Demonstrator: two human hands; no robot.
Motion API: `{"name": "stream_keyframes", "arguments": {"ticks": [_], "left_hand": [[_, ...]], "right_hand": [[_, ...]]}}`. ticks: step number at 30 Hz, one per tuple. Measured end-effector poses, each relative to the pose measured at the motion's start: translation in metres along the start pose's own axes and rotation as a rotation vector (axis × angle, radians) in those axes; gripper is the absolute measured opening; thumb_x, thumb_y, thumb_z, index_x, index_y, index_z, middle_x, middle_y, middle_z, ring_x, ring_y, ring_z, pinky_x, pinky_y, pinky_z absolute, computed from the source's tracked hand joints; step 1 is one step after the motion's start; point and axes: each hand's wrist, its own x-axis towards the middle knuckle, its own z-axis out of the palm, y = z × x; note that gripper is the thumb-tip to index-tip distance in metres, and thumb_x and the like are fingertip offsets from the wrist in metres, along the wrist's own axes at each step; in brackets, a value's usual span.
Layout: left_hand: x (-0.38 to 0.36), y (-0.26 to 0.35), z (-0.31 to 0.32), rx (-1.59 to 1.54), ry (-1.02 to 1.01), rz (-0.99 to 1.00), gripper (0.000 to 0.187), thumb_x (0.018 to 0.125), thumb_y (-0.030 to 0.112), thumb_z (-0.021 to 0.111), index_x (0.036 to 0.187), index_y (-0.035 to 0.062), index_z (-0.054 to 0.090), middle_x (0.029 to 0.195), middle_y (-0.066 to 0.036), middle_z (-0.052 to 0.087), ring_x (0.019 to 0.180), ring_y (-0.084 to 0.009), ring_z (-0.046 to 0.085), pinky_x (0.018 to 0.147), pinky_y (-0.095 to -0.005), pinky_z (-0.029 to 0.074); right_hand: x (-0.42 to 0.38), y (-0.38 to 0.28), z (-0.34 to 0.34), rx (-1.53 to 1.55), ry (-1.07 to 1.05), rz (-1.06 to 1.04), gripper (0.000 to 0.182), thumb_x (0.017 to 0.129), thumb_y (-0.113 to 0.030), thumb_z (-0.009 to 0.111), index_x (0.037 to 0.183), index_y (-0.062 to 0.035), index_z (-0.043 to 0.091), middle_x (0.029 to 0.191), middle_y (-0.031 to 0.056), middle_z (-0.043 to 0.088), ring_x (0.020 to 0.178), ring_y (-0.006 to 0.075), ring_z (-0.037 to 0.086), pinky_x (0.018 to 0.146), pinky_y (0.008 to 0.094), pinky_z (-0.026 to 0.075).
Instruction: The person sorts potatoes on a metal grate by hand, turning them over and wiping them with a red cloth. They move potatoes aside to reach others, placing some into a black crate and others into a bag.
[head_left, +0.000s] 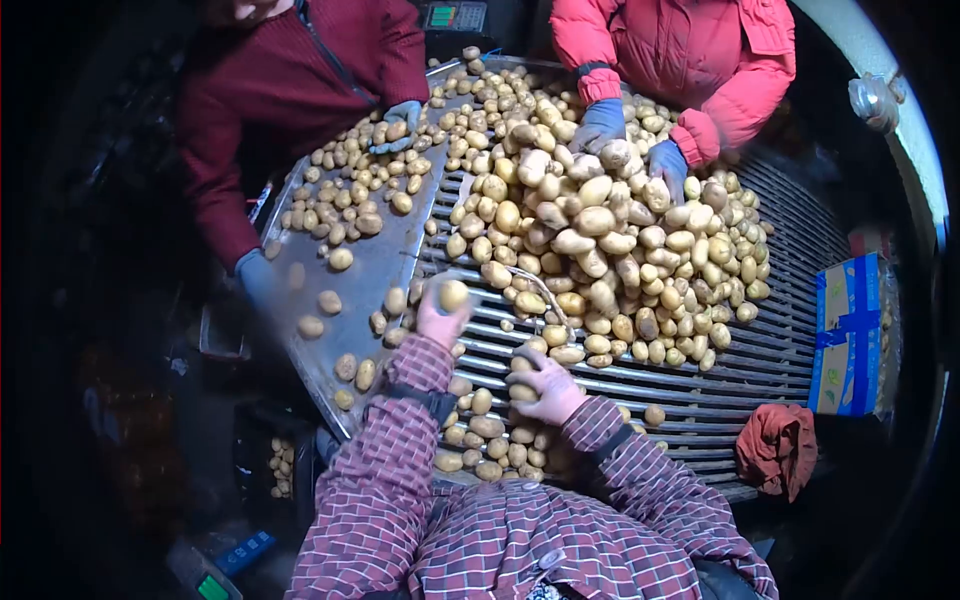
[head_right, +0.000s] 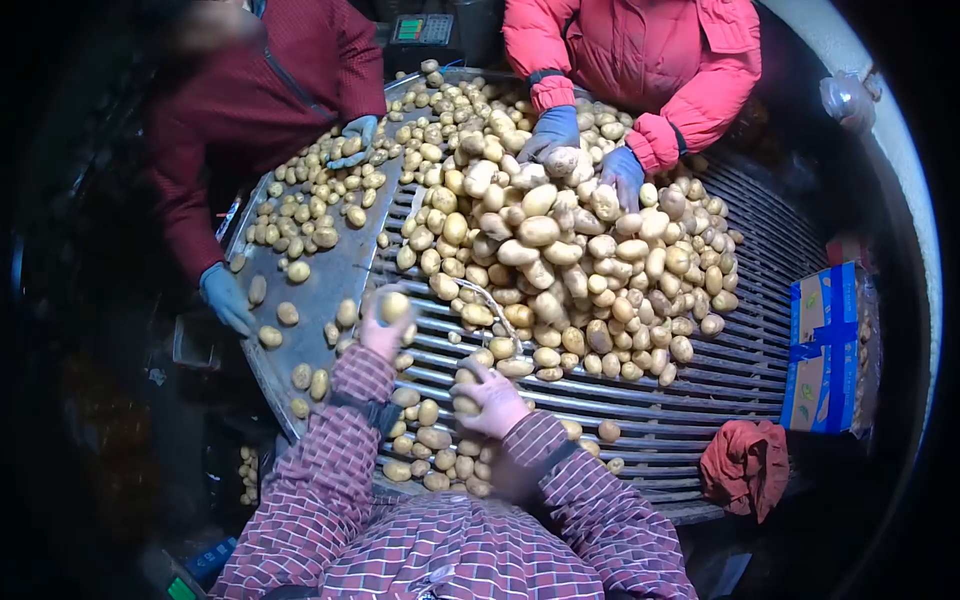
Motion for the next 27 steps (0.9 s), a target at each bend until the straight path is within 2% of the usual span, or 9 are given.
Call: {"name": "stream_keyframes", "arguments": {"ticks": [3,6,8,12,14,15,20,25,27], "left_hand": [[-0.031,0.013,-0.033,-1.136,-0.043,-0.370,0.077,0.080,0.074,0.050,0.124,0.0103,0.050,0.112,-0.014,0.061,0.091,-0.0381,0.063,0.065,-0.0554,0.057],[-0.070,0.035,-0.063,-1.434,-0.198,-0.364,0.073,0.086,0.070,0.047,0.129,0.0112,0.050,0.125,-0.017,0.057,0.105,-0.0416,0.059,0.082,-0.0588,0.054],[-0.090,0.045,-0.074,-1.485,-0.324,-0.297,0.075,0.087,0.071,0.043,0.132,0.0114,0.049,0.131,-0.016,0.053,0.114,-0.0430,0.054,0.093,-0.0623,0.047],[-0.132,0.021,-0.072,-1.528,-0.170,-0.294,0.076,0.087,0.071,0.039,0.137,0.0137,0.043,0.137,-0.013,0.044,0.127,-0.0310,0.042,0.110,-0.0535,0.033],[-0.131,-0.068,-0.043,-1.285,-0.021,0.342,0.076,0.086,0.071,0.040,0.134,0.0116,0.045,0.131,-0.013,0.050,0.122,-0.0300,0.047,0.107,-0.0491,0.036],[-0.134,-0.096,-0.034,-1.209,0.047,0.495,0.076,0.086,0.071,0.041,0.132,0.0108,0.047,0.129,-0.013,0.052,0.120,-0.0295,0.049,0.106,-0.0475,0.038],[-0.203,-0.011,-0.132,-1.329,0.257,-0.220,0.074,0.085,0.069,0.046,0.127,0.0089,0.050,0.122,-0.013,0.056,0.115,-0.0269,0.053,0.098,-0.0461,0.046],[-0.235,-0.005,-0.236,-1.709,0.336,0.054,0.057,0.080,0.054,0.064,0.108,0.0043,0.062,0.123,-0.013,0.056,0.117,-0.0295,0.052,0.071,-0.0324,0.058],[-0.254,-0.034,-0.305,-1.576,0.500,0.124,0.062,0.079,0.051,0.068,0.118,0.0041,0.055,0.127,-0.014,0.053,0.117,-0.0289,0.051,0.074,-0.0346,0.057]], "right_hand": [[-0.001,-0.001,-0.005,0.796,0.062,0.169,0.041,0.082,-0.029,0.071,0.118,-0.0119,0.061,0.126,0.0074,0.052,0.105,0.0259,0.057,0.091,0.0361,0.048],[0.004,-0.049,-0.026,1.788,0.035,0.336,0.062,0.088,-0.040,0.062,0.138,-0.0101,0.043,0.127,0.0077,0.052,0.103,0.0217,0.057,0.087,0.0388,0.051],[0.013,-0.075,-0.029,1.603,0.089,0.126,0.066,0.088,-0.042,0.061,0.141,-0.0086,0.039,0.133,0.0091,0.050,0.108,0.0230,0.056,0.090,0.0378,0.050],[0.036,-0.136,-0.010,0.156,0.368,-0.467,0.059,0.084,-0.031,0.064,0.135,-0.0081,0.045,0.133,0.0148,0.048,0.118,0.0293,0.051,0.100,0.0371,0.043],[0.038,-0.174,0.005,-0.184,0.133,-0.578,0.063,0.076,-0.031,0.067,0.131,-0.0088,0.048,0.134,0.0172,0.045,0.123,0.0342,0.047,0.103,0.0439,0.039],[0.037,-0.174,0.027,-0.218,0.143,-0.599,0.065,0.073,-0.032,0.068,0.130,-0.0090,0.048,0.136,0.0169,0.044,0.123,0.0349,0.046,0.103,0.0462,0.038],[0.019,-0.202,0.057,-0.094,0.024,-0.670,0.073,0.079,-0.040,0.069,0.138,-0.0087,0.041,0.140,0.0189,0.040,0.128,0.0376,0.041,0.107,0.0513,0.033],[0.000,-0.175,0.080,-0.069,-0.113,-0.558,0.063,0.084,-0.035,0.066,0.137,-0.0076,0.043,0.135,0.0149,0.047,0.124,0.0340,0.047,0.101,0.0447,0.040],[-0.013,-0.155,0.077,-0.052,-0.148,-0.475,0.056,0.085,-0.033,0.064,0.132,-0.0072,0.048,0.129,0.0153,0.052,0.115,0.0335,0.053,0.096,0.0433,0.043]]}}
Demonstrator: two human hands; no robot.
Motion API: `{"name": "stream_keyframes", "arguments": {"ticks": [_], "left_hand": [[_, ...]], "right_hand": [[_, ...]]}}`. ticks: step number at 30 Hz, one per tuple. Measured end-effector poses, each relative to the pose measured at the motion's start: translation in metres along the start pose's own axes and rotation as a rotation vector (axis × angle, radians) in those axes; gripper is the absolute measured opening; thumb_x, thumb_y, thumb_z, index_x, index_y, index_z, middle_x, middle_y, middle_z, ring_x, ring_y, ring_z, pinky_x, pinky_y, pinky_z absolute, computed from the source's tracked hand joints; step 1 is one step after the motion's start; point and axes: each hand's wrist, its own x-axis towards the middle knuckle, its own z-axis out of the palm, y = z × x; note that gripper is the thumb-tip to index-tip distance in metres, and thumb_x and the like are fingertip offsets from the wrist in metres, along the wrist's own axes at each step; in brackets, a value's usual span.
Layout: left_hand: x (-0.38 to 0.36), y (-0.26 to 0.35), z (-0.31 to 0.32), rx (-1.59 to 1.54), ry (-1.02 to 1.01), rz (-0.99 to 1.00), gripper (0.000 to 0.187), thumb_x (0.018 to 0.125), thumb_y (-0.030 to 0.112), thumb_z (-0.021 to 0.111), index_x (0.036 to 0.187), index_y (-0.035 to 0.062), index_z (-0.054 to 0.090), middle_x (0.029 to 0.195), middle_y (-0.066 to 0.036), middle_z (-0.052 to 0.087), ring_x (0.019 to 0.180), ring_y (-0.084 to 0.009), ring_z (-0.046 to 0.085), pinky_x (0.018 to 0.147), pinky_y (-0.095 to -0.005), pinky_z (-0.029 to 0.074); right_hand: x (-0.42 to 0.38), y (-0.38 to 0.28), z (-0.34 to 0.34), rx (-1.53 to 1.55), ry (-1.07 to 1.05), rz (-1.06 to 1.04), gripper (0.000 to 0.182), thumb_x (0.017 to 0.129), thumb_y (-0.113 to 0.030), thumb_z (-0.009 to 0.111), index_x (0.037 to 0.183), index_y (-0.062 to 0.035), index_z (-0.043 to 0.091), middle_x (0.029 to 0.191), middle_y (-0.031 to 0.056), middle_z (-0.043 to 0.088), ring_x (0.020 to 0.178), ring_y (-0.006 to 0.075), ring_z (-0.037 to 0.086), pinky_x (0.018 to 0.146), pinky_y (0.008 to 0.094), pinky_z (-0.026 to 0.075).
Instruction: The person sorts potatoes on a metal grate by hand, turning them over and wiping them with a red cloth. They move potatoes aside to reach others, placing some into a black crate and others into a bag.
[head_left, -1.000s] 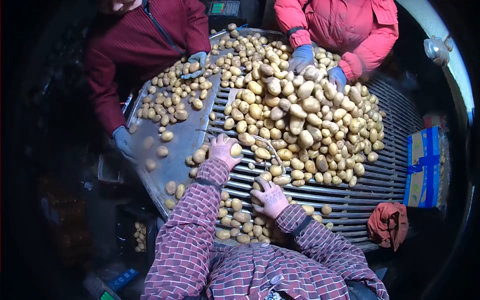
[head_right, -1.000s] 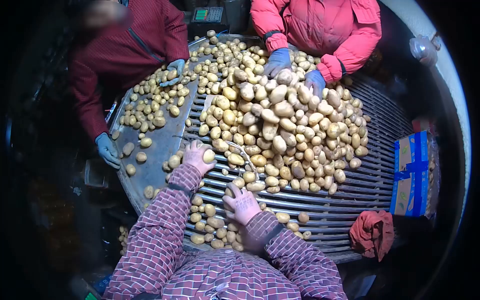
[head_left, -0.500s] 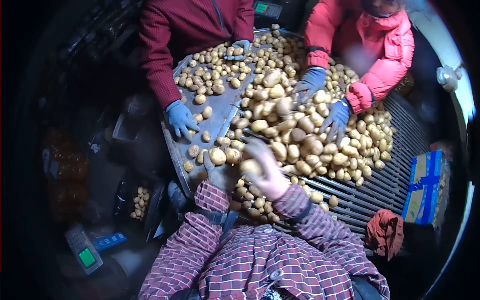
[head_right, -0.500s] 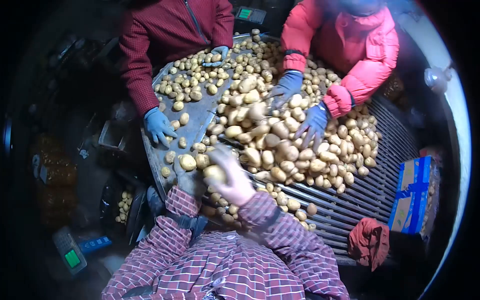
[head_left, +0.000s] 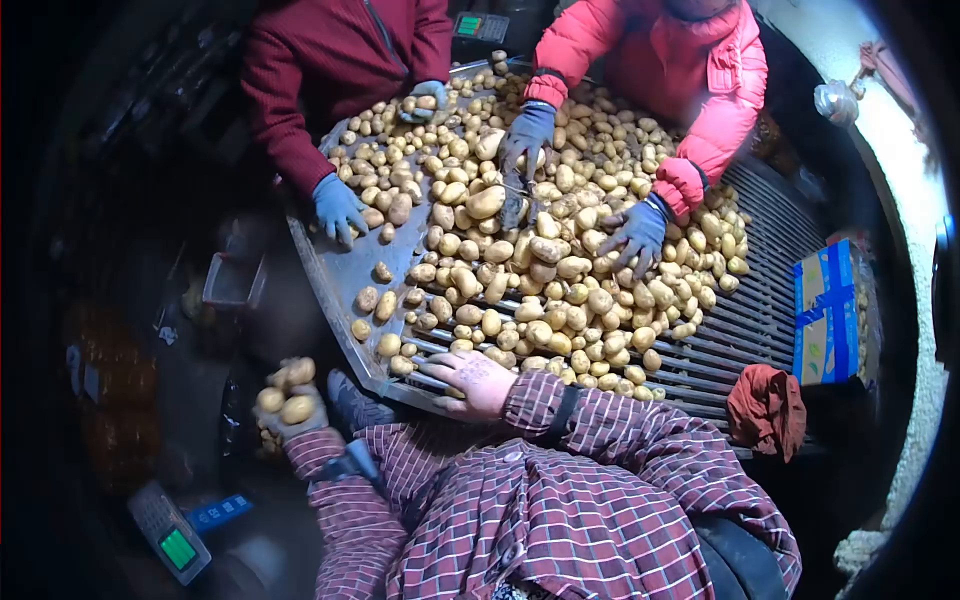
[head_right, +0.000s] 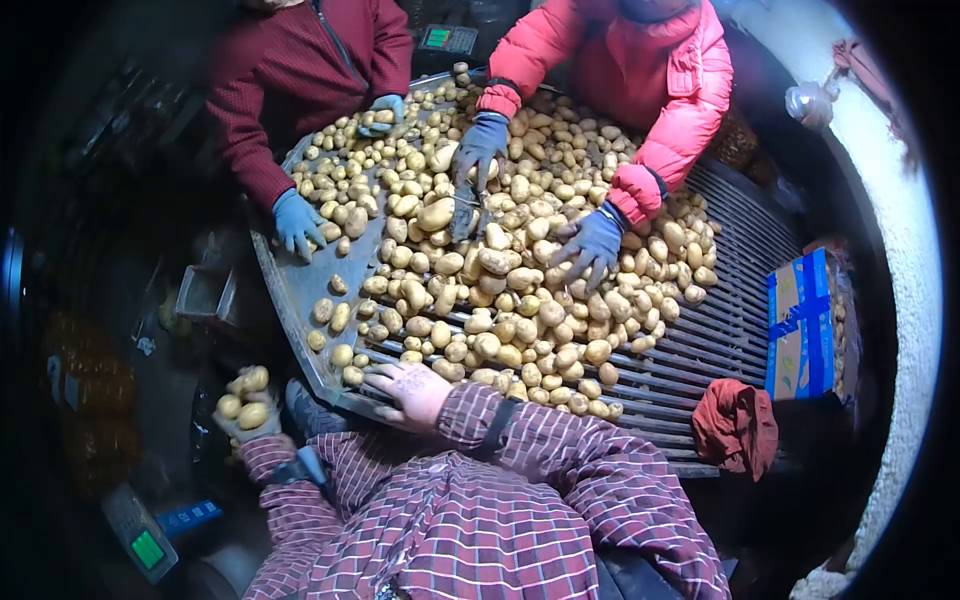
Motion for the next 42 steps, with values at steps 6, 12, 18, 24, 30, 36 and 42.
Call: {"name": "stream_keyframes", "arguments": {"ticks": [6,12,18,24,30,36,42], "left_hand": [[0.019,0.144,-0.044,0.105,0.486,0.425,0.078,0.072,0.030,0.076,0.133,0.0061,0.033,0.128,-0.016,0.048,0.118,-0.0292,0.048,0.099,-0.0475,0.045],[0.053,0.158,-0.100,0.637,0.796,0.082,0.082,0.084,0.044,0.063,0.148,0.0175,0.021,0.138,-0.015,0.046,0.125,-0.0309,0.048,0.107,-0.0422,0.035],[0.063,-0.027,-0.047,1.095,0.328,0.228,0.049,0.090,0.028,0.055,0.136,0.0133,0.046,0.138,-0.017,0.045,0.129,-0.0325,0.042,0.105,-0.0486,0.034],[0.056,-0.157,-0.008,1.641,-0.004,0.493,0.038,0.090,0.005,0.059,0.127,0.0002,0.053,0.126,-0.009,0.057,0.117,-0.0219,0.051,0.103,-0.0359,0.038],[0.044,-0.196,-0.009,1.893,-0.279,0.289,0.039,0.082,0.002,0.065,0.120,0.0018,0.058,0.118,-0.012,0.060,0.111,-0.0228,0.056,0.099,-0.0357,0.043],[0.057,-0.275,0.059,1.955,-0.620,0.328,0.054,0.077,0.002,0.070,0.128,0.0014,0.051,0.128,-0.018,0.052,0.121,-0.0305,0.051,0.104,-0.0382,0.041],[0.100,-0.376,0.076,2.311,-0.744,0.071,0.073,0.068,0.021,0.081,0.133,0.0143,0.048,0.143,-0.027,0.029,0.133,-0.0416,0.036,0.109,-0.0430,0.036]], "right_hand": [[-0.071,0.036,-0.015,-0.001,-0.055,0.263,0.044,0.089,-0.033,0.060,0.124,-0.0075,0.056,0.116,0.0156,0.059,0.104,0.0361,0.058,0.090,0.0435,0.048],[-0.108,0.058,-0.028,0.067,0.115,0.474,0.038,0.089,-0.031,0.060,0.119,-0.0088,0.060,0.111,0.0162,0.063,0.102,0.0349,0.060,0.089,0.0432,0.049],[-0.092,0.089,-0.062,0.082,0.244,0.537,0.027,0.089,-0.033,0.060,0.108,-0.0163,0.068,0.100,0.0121,0.068,0.094,0.0301,0.065,0.082,0.0402,0.053],[0.017,0.168,-0.153,-0.357,0.538,0.454,0.031,0.082,-0.027,0.064,0.110,-0.0133,0.065,0.105,0.0124,0.064,0.095,0.0323,0.062,0.083,0.0420,0.052],[0.112,0.213,-0.169,-0.377,0.068,0.758,0.070,0.083,-0.057,0.060,0.142,-0.0269,0.041,0.146,0.0143,0.039,0.137,0.0359,0.031,0.110,0.0542,0.029],[0.067,0.211,-0.154,-0.424,-0.044,0.580,0.051,0.080,-0.036,0.067,0.128,-0.0223,0.056,0.122,0.0127,0.055,0.112,0.0355,0.051,0.096,0.0471,0.045],[-0.022,0.167,-0.087,-0.469,0.119,0.271,0.029,0.071,-0.015,0.066,0.100,-0.0152,0.063,0.107,0.0100,0.058,0.103,0.0330,0.054,0.085,0.0436,0.050]]}}
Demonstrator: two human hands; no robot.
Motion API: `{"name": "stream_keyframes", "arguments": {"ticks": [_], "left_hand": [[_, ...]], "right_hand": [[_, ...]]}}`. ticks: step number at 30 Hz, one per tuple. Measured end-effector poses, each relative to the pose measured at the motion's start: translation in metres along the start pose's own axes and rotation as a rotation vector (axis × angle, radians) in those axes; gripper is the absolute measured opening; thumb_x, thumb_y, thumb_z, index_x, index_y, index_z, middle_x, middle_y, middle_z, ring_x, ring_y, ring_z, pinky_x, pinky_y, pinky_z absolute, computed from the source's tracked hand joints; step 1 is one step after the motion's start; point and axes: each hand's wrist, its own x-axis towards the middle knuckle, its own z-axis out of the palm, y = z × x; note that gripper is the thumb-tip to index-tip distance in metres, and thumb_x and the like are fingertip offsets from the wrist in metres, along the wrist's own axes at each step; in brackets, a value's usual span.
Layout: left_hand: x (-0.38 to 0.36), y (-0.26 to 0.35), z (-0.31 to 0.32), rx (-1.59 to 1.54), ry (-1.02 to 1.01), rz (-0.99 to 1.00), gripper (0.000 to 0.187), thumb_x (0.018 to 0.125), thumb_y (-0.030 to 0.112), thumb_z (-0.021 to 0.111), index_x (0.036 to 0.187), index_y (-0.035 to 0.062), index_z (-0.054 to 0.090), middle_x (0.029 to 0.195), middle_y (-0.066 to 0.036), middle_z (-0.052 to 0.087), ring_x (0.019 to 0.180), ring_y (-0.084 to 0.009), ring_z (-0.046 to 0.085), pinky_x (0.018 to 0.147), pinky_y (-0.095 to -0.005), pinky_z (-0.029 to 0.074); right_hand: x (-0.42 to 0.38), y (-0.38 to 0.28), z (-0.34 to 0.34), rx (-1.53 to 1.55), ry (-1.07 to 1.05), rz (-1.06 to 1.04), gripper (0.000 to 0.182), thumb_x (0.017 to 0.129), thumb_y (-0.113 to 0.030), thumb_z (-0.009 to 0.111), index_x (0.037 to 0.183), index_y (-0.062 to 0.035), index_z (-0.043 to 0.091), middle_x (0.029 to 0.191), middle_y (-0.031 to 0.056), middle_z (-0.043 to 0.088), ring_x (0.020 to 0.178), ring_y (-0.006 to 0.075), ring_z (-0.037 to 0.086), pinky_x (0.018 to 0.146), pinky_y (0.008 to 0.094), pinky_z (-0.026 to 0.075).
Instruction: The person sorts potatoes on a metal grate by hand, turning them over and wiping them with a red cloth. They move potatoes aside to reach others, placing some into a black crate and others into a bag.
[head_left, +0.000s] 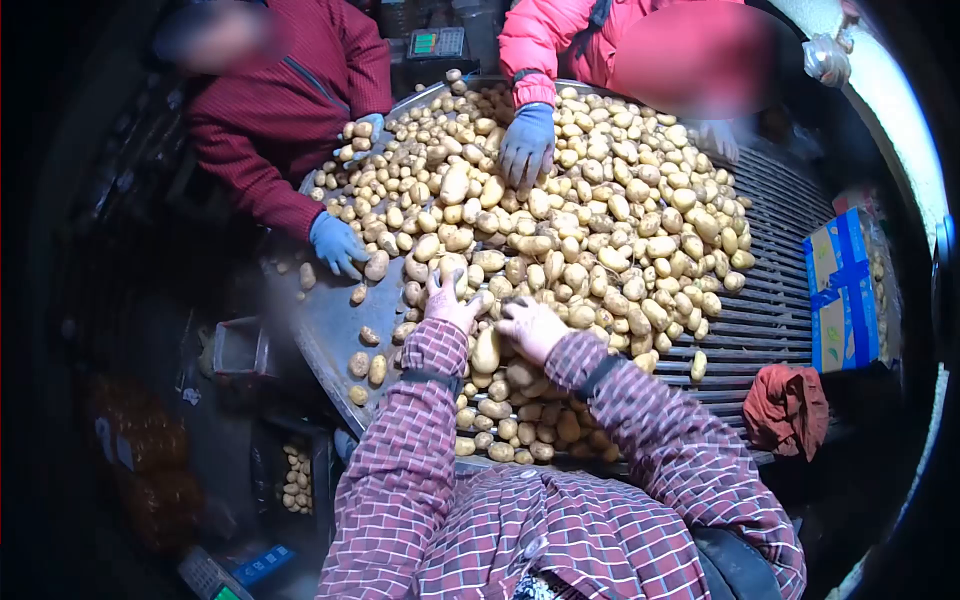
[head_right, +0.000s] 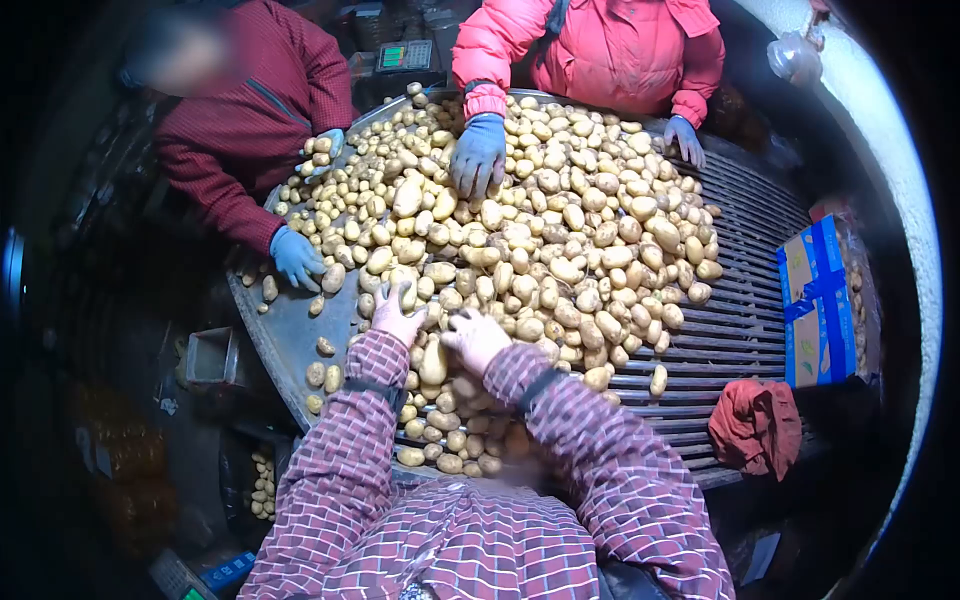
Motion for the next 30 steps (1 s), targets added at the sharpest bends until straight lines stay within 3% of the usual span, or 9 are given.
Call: {"name": "stream_keyframes", "arguments": {"ticks": [7,11,13,15,18,21,23,26,30], "left_hand": [[0.016,-0.038,0.026,-0.307,0.243,-0.073,0.043,0.069,0.006,0.076,0.106,0.0081,0.054,0.107,-0.017,0.058,0.101,-0.0303,0.058,0.091,-0.0397,0.046],[0.004,-0.030,0.001,-0.682,0.111,-0.267,0.051,0.074,0.002,0.071,0.121,-0.0016,0.050,0.109,-0.014,0.061,0.103,-0.0248,0.060,0.091,-0.0351,0.048],[-0.005,-0.057,0.006,-1.086,0.233,-0.169,0.047,0.074,0.002,0.071,0.117,0.0026,0.053,0.108,-0.014,0.061,0.097,-0.0248,0.062,0.085,-0.0384,0.052],[-0.042,-0.063,-0.022,-1.336,0.128,-0.243,0.043,0.078,0.004,0.066,0.119,0.0029,0.054,0.111,-0.015,0.062,0.103,-0.0292,0.062,0.090,-0.0423,0.052],[-0.087,-0.093,-0.045,-1.859,-0.004,-0.230,0.048,0.083,0.005,0.057,0.130,0.0086,0.049,0.125,-0.016,0.057,0.111,-0.0327,0.058,0.090,-0.0457,0.052],[-0.124,-0.100,-0.066,-1.933,-0.027,-0.176,0.059,0.082,0.005,0.056,0.139,0.0119,0.044,0.132,-0.017,0.053,0.115,-0.0349,0.056,0.089,-0.0469,0.051],[-0.130,-0.087,-0.077,-1.881,-0.052,-0.152,0.055,0.084,0.014,0.060,0.136,0.0101,0.043,0.123,-0.021,0.056,0.106,-0.0339,0.058,0.084,-0.0478,0.053],[-0.132,-0.080,-0.081,-1.858,-0.109,-0.181,0.052,0.088,0.023,0.061,0.136,0.0074,0.045,0.116,-0.018,0.061,0.101,-0.0318,0.060,0.083,-0.0454,0.053],[-0.129,-0.087,-0.057,-1.932,-0.022,-0.351,0.046,0.093,0.028,0.056,0.132,0.0046,0.049,0.123,-0.015,0.059,0.103,-0.0312,0.061,0.083,-0.0444,0.053]], "right_hand": [[-0.104,-0.052,-0.038,0.113,0.086,0.147,0.033,0.073,-0.013,0.066,0.106,-0.0150,0.064,0.116,0.0082,0.058,0.101,0.0302,0.057,0.086,0.0397,0.046],[-0.138,-0.041,-0.038,0.228,0.128,0.335,0.025,0.078,-0.008,0.060,0.103,-0.0105,0.062,0.100,0.0101,0.061,0.093,0.0326,0.059,0.083,0.0432,0.048],[-0.134,-0.031,-0.049,0.247,0.073,0.422,0.029,0.079,-0.017,0.063,0.107,-0.0113,0.062,0.099,0.0107,0.061,0.090,0.0321,0.059,0.081,0.0433,0.048],[-0.128,-0.029,-0.056,0.294,-0.012,0.518,0.035,0.080,-0.026,0.066,0.111,-0.0121,0.062,0.099,0.0113,0.060,0.088,0.0317,0.060,0.080,0.0434,0.049],[-0.084,-0.036,-0.078,-0.055,0.099,0.434,0.043,0.080,-0.037,0.067,0.115,-0.0132,0.061,0.102,0.0123,0.060,0.090,0.0298,0.061,0.081,0.0420,0.049],[-0.028,-0.052,-0.069,-0.073,-0.015,0.278,0.042,0.080,-0.037,0.067,0.113,-0.0126,0.060,0.104,0.0128,0.060,0.093,0.0293,0.061,0.084,0.0425,0.049],[0.010,-0.073,-0.045,0.020,-0.402,0.286,0.043,0.080,-0.035,0.067,0.114,-0.0109,0.058,0.107,0.0136,0.060,0.097,0.0304,0.061,0.086,0.0441,0.049],[0.033,-0.081,0.032,-0.076,-0.285,0.343,0.050,0.078,-0.029,0.069,0.121,-0.0096,0.053,0.113,0.0152,0.061,0.105,0.0301,0.061,0.088,0.0412,0.050],[0.025,-0.048,-0.007,0.477,-0.406,0.402,0.062,0.071,-0.023,0.070,0.128,-0.0099,0.050,0.122,0.0179,0.058,0.113,0.0310,0.057,0.093,0.0383,0.048]]}}
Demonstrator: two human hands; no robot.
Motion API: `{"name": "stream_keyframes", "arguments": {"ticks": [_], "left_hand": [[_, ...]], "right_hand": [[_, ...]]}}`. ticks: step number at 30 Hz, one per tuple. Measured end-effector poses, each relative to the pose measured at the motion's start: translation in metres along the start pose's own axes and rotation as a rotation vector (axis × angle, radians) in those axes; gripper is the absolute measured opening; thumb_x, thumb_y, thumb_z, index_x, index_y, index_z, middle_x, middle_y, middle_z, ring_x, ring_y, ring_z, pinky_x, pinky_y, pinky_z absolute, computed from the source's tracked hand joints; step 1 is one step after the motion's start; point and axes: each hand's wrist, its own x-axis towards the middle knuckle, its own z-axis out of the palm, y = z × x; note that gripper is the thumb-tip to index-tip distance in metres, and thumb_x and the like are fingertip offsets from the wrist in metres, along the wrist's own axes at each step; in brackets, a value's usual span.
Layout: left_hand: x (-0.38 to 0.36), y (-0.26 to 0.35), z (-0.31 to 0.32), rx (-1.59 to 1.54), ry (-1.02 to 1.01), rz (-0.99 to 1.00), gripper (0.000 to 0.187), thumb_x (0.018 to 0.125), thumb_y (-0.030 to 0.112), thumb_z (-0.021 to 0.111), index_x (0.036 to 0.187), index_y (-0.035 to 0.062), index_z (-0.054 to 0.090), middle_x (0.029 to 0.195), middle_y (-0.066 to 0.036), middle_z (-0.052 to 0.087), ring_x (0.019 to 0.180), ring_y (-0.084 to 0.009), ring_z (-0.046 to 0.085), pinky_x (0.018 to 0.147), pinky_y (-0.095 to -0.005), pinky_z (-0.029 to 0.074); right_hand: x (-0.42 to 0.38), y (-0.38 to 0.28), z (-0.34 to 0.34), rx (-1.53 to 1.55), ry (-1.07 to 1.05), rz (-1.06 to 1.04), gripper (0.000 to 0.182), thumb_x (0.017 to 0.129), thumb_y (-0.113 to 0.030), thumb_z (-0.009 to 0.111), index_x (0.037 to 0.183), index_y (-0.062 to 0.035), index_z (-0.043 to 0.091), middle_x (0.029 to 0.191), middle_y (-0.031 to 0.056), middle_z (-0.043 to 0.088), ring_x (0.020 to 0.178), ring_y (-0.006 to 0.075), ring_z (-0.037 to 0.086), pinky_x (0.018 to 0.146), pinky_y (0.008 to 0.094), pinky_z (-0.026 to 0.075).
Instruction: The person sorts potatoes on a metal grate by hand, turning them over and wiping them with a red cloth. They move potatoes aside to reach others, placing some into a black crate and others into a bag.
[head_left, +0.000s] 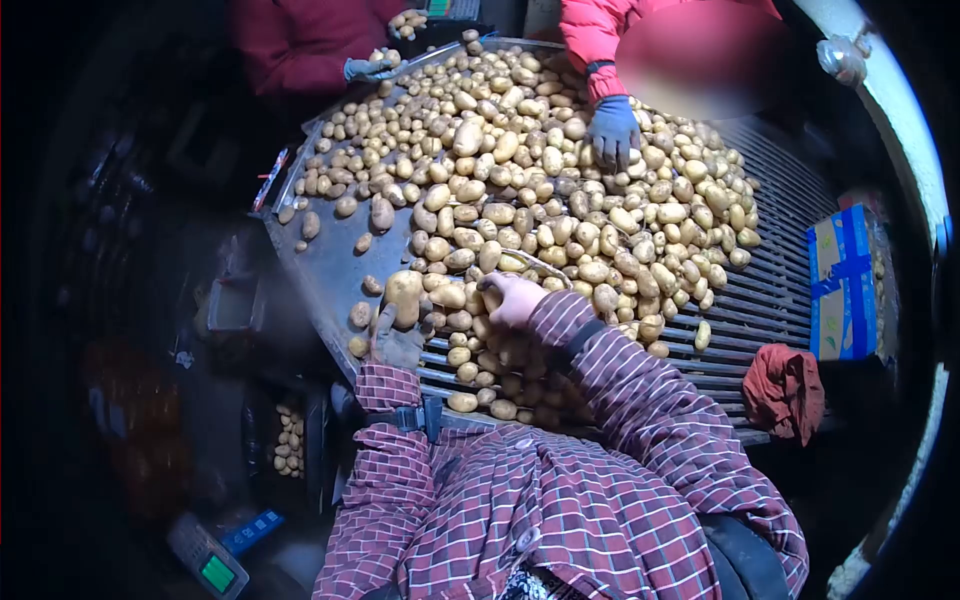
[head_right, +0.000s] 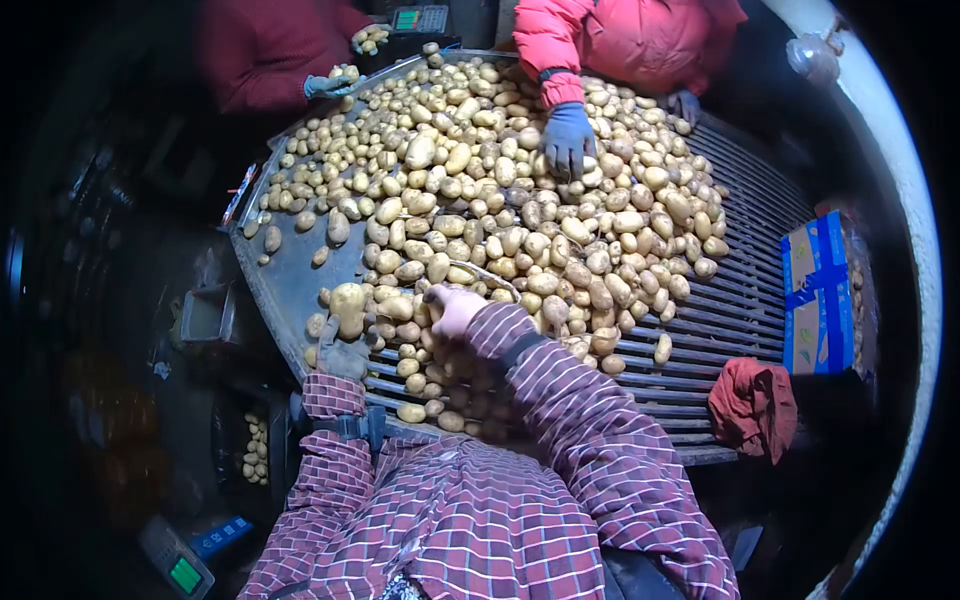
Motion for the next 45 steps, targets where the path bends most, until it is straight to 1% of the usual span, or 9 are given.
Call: {"name": "stream_keyframes", "arguments": {"ticks": [6,9,13,17,21,24,29,43,45], "left_hand": [[0.002,-0.033,0.038,0.015,-0.020,-0.048,0.047,0.097,0.029,0.051,0.138,0.0068,0.041,0.129,-0.017,0.053,0.106,-0.0339,0.061,0.083,-0.0440,0.056],[-0.008,-0.053,0.110,0.788,0.003,0.214,0.057,0.091,0.018,0.060,0.142,0.0058,0.037,0.135,-0.016,0.050,0.117,-0.0304,0.056,0.095,-0.0368,0.049],[-0.011,-0.102,0.126,1.621,-0.382,0.609,0.077,0.083,0.016,0.069,0.147,0.0056,0.029,0.144,-0.019,0.041,0.134,-0.0330,0.040,0.112,-0.0397,0.032],[0.036,-0.083,0.147,1.321,-0.401,0.108,0.051,0.082,0.013,0.070,0.130,0.0056,0.054,0.128,-0.014,0.058,0.120,-0.0245,0.054,0.104,-0.0352,0.040],[0.145,-0.052,0.151,1.412,-0.136,0.304,0.033,0.086,0.012,0.064,0.118,0.0034,0.062,0.110,-0.011,0.067,0.105,-0.0200,0.061,0.095,-0.0319,0.046],[0.245,-0.040,0.149,1.765,-0.086,0.844,0.034,0.079,0.013,0.067,0.111,0.0025,0.060,0.109,-0.017,0.063,0.101,-0.0327,0.061,0.090,-0.0407,0.048],[0.336,-0.068,0.143,2.158,0.174,0.874,0.060,0.069,0.017,0.075,0.126,0.0167,0.055,0.122,-0.016,0.053,0.120,-0.0325,0.047,0.103,-0.0433,0.040],[0.203,-0.039,0.159,0.252,-0.191,-0.190,0.040,0.097,0.016,0.048,0.136,0.0073,0.044,0.128,-0.013,0.054,0.110,-0.0307,0.059,0.082,-0.0440,0.056],[0.167,-0.052,0.167,0.097,-0.209,-0.309,0.045,0.095,0.008,0.051,0.139,0.0067,0.040,0.129,-0.014,0.053,0.108,-0.0302,0.060,0.080,-0.0434,0.057]], "right_hand": [[-0.043,0.034,-0.012,1.701,-0.016,-0.106,0.066,0.084,-0.018,0.062,0.145,-0.0100,0.037,0.133,0.0130,0.051,0.118,0.0247,0.052,0.098,0.0392,0.045],[-0.036,0.055,0.007,1.089,0.303,-0.285,0.076,0.083,-0.036,0.070,0.147,-0.0155,0.034,0.141,0.0091,0.045,0.121,0.0257,0.050,0.099,0.0471,0.043],[-0.025,0.052,0.010,1.180,0.298,-0.382,0.056,0.089,-0.034,0.068,0.132,-0.0030,0.051,0.132,0.0064,0.053,0.119,0.0170,0.051,0.103,0.0328,0.041],[-0.045,0.070,-0.003,1.447,0.424,-0.185,0.056,0.082,-0.021,0.075,0.128,-0.0015,0.051,0.124,0.0054,0.058,0.113,0.0147,0.054,0.096,0.0314,0.046],[-0.087,0.050,-0.053,-0.061,0.931,-0.010,0.072,0.063,-0.037,0.084,0.124,-0.0122,0.056,0.135,0.0233,0.043,0.118,0.0383,0.050,0.097,0.0448,0.045],[-0.089,0.072,-0.054,-0.113,0.743,0.146,0.071,0.058,-0.035,0.084,0.121,-0.0153,0.058,0.142,0.0257,0.032,0.116,0.0418,0.049,0.094,0.0467,0.046],[-0.083,0.085,-0.050,-0.020,0.836,0.115,0.068,0.059,-0.035,0.085,0.118,-0.0149,0.058,0.139,0.0280,0.037,0.124,0.0457,0.044,0.100,0.0498,0.042],[-0.087,0.119,-0.057,0.214,0.802,0.040,0.070,0.062,-0.040,0.083,0.122,-0.0153,0.059,0.136,0.0253,0.043,0.127,0.0404,0.043,0.104,0.0451,0.040],[-0.091,0.116,-0.051,0.884,0.779,0.026,0.072,0.068,-0.036,0.082,0.128,-0.0082,0.053,0.128,0.0171,0.054,0.121,0.0333,0.050,0.105,0.0450,0.039]]}}
